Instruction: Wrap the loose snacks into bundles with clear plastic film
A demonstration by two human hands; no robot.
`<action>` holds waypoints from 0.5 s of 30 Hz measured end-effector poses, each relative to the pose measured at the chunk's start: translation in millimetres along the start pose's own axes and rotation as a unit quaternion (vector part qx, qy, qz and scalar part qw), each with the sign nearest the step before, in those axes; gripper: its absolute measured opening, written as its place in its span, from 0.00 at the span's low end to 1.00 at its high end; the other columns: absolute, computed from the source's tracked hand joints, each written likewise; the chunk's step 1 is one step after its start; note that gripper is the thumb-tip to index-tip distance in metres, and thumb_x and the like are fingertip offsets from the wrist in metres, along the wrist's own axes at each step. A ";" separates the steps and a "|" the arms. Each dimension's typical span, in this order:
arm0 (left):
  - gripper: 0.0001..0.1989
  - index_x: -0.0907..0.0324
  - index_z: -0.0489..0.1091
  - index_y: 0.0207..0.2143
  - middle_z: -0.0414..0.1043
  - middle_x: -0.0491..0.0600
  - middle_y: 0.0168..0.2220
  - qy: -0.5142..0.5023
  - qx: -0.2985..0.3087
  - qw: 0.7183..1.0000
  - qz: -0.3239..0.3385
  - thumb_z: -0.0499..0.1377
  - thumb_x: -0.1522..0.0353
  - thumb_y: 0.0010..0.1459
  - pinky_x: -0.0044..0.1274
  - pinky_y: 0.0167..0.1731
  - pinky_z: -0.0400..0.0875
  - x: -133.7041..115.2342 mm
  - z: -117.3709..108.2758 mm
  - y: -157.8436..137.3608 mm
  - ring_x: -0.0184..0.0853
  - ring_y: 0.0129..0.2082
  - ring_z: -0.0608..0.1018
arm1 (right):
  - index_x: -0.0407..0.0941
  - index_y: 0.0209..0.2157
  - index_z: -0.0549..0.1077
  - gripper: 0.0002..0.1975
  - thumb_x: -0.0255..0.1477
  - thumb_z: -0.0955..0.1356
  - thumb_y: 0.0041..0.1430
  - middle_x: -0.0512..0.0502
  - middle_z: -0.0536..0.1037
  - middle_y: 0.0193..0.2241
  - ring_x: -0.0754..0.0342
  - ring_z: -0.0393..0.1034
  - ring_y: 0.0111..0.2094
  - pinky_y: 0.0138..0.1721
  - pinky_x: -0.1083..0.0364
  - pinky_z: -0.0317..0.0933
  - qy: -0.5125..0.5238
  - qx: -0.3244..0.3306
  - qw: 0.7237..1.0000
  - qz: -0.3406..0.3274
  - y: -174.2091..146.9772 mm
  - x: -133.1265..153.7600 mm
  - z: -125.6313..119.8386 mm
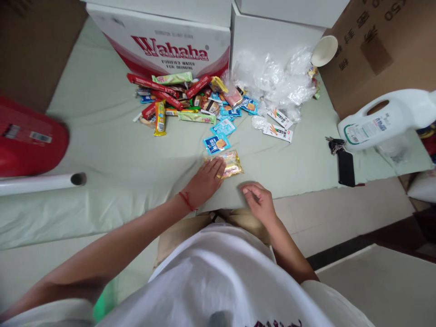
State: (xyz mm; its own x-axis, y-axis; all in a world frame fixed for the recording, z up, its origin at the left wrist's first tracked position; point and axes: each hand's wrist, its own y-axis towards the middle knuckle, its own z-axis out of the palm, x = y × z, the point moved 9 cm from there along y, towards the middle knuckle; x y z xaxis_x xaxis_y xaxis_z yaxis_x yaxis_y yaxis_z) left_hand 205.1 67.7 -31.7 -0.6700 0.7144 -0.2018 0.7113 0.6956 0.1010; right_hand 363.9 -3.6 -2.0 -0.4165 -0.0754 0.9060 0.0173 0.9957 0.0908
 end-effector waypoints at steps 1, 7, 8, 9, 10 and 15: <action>0.27 0.73 0.62 0.69 0.61 0.71 0.71 0.001 -0.011 1.000 0.000 0.44 0.75 0.71 0.47 0.72 0.58 2.3 0.9 2.1 0.52 0.74 0.62 | 0.49 0.37 0.81 0.14 0.40 0.68 0.72 0.45 0.84 0.38 0.49 0.79 0.42 0.48 0.48 0.71 0.023 -0.017 0.999 0.024 0.2 -5.9 -4.7; 0.24 0.73 0.65 0.63 0.71 0.72 0.62 -0.124 -0.135 0.981 -0.071 0.48 0.75 0.67 0.44 0.65 0.69 40.0 -24.6 7.0 0.51 0.65 0.73 | 0.49 0.36 0.81 0.18 0.49 0.72 0.64 0.46 0.84 0.38 0.49 0.78 0.41 0.48 0.48 0.73 0.208 -0.069 0.965 0.142 9.0 -37.7 5.5; 0.23 0.71 0.65 0.63 0.73 0.70 0.60 -0.158 -0.153 0.970 -0.099 0.49 0.73 0.67 0.43 0.63 0.71 50.7 -31.1 5.9 0.49 0.62 0.75 | 0.49 0.40 0.81 0.18 0.50 0.73 0.63 0.45 0.84 0.41 0.49 0.78 0.44 0.51 0.47 0.73 0.228 -0.063 0.960 0.153 13.9 -39.6 13.7; 0.22 0.68 0.65 0.62 0.75 0.67 0.57 -0.192 -0.170 0.957 -0.136 0.50 0.72 0.67 0.42 0.60 0.73 62.5 -36.4 3.6 0.48 0.57 0.78 | 0.50 0.43 0.81 0.20 0.51 0.74 0.61 0.45 0.84 0.44 0.48 0.78 0.47 0.54 0.46 0.72 0.245 -0.056 0.954 0.162 20.0 -40.3 23.3; 0.21 0.66 0.66 0.61 0.77 0.63 0.53 -0.226 -0.189 0.938 -0.183 0.50 0.70 0.68 0.41 0.57 0.75 75.4 -40.1 -0.5 0.46 0.52 0.79 | 0.51 0.47 0.80 0.22 0.51 0.75 0.60 0.44 0.84 0.47 0.48 0.78 0.49 0.57 0.45 0.70 0.262 -0.048 0.949 0.170 27.2 -40.0 33.9; 0.11 0.60 0.70 0.45 0.77 0.55 0.41 -0.388 -0.273 0.814 -0.336 0.50 0.65 0.70 0.33 0.45 0.77 104.2 -32.1 -31.8 0.40 0.41 0.78 | 0.50 0.53 0.76 0.32 0.52 0.79 0.51 0.43 0.82 0.54 0.45 0.74 0.59 0.64 0.45 0.65 0.368 -0.017 0.909 0.197 67.4 -24.8 93.3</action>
State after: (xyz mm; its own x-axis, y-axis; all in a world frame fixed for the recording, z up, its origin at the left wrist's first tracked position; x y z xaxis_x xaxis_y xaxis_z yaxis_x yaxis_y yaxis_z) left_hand 105.8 122.5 -24.7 -0.3823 0.0425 -0.9231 -0.1023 0.9909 0.0879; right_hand 290.6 70.4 -56.9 0.3475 0.2584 0.9014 0.0658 0.9522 -0.2983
